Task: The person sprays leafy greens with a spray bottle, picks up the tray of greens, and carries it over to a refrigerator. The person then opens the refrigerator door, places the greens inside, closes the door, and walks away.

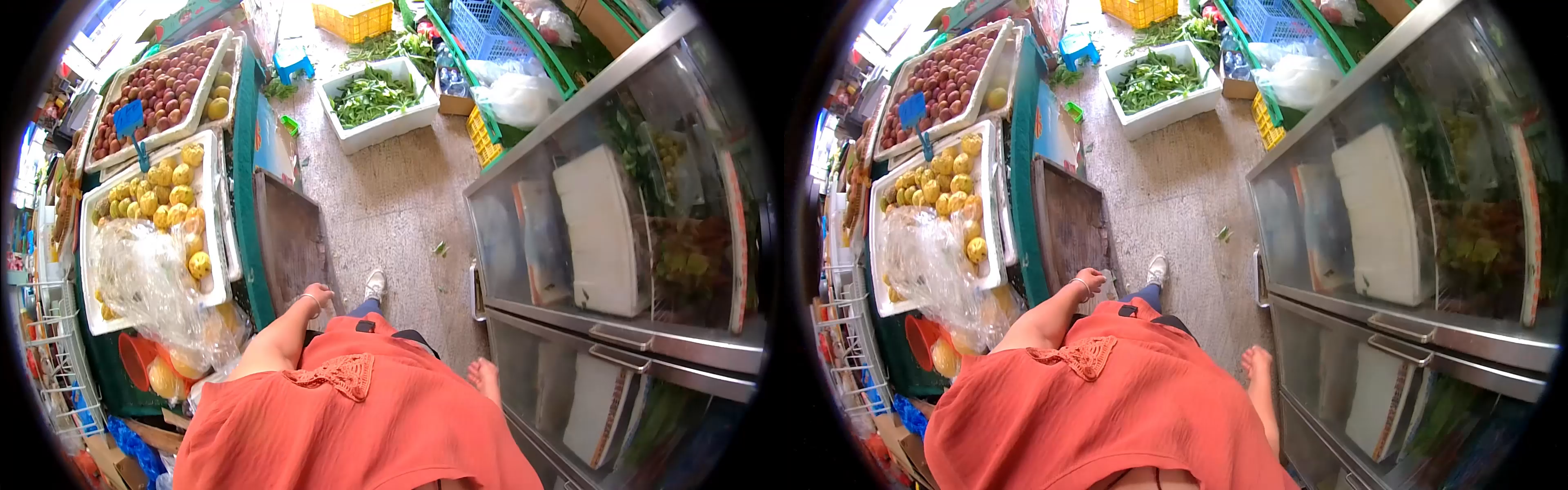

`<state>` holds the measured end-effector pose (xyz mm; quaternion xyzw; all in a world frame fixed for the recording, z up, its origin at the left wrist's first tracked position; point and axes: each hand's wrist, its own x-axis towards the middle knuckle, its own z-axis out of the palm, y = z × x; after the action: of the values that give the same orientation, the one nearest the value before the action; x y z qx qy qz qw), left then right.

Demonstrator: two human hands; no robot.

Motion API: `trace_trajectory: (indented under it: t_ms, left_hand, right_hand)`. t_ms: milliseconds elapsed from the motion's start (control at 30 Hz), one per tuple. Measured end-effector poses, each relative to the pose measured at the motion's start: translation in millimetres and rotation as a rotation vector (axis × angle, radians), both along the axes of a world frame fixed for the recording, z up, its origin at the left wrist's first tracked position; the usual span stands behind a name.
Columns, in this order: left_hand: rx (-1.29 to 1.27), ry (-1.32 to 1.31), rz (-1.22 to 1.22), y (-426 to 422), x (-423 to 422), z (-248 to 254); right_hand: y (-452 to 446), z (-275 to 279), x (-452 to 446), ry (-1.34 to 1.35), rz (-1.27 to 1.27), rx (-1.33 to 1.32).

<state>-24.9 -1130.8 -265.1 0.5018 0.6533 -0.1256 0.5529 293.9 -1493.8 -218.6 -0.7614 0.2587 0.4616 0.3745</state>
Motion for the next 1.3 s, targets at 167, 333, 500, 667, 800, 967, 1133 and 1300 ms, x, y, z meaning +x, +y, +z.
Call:
trace_trajectory:
  t_ms: [167, 333, 500, 667, 800, 967, 1133, 1300]
  left_hand:
    - [-0.004, -0.324, 0.215, 72, 33, 1]
    - [0.030, -0.395, 0.423, 121, 34, 29]
    - [-0.025, -0.307, 0.686, 112, -4, 44]
    - [-0.125, -0.227, 0.872, 85, -45, -6]
    - [-0.144, -0.168, 1.000, 95, -42, 3]
    - [-0.108, -0.060, 1.068, 157, -8, 22]
    - [-0.097, -0.085, 0.991, 244, 27, 41]
    - [0.084, -0.282, 0.937, 351, 80, 81]
  right_hand:
    - [122, 28, 39, -0.124, 0.136, 0.191]
    - [185, 29, 41, -0.107, 0.299, 0.164]
    - [194, 3, 47, -0.023, 0.443, 0.017]
    - [206, 6, 66, 0.002, 0.822, -0.107]
    - [295, -23, 94, 0.025, 0.974, -0.062]
    - [427, -34, 131, 0.083, 0.711, -0.068]
    - [571, -23, 174, 0.074, 0.693, 0.206]
    - [680, -25, 213, 0.022, 0.769, 0.235]
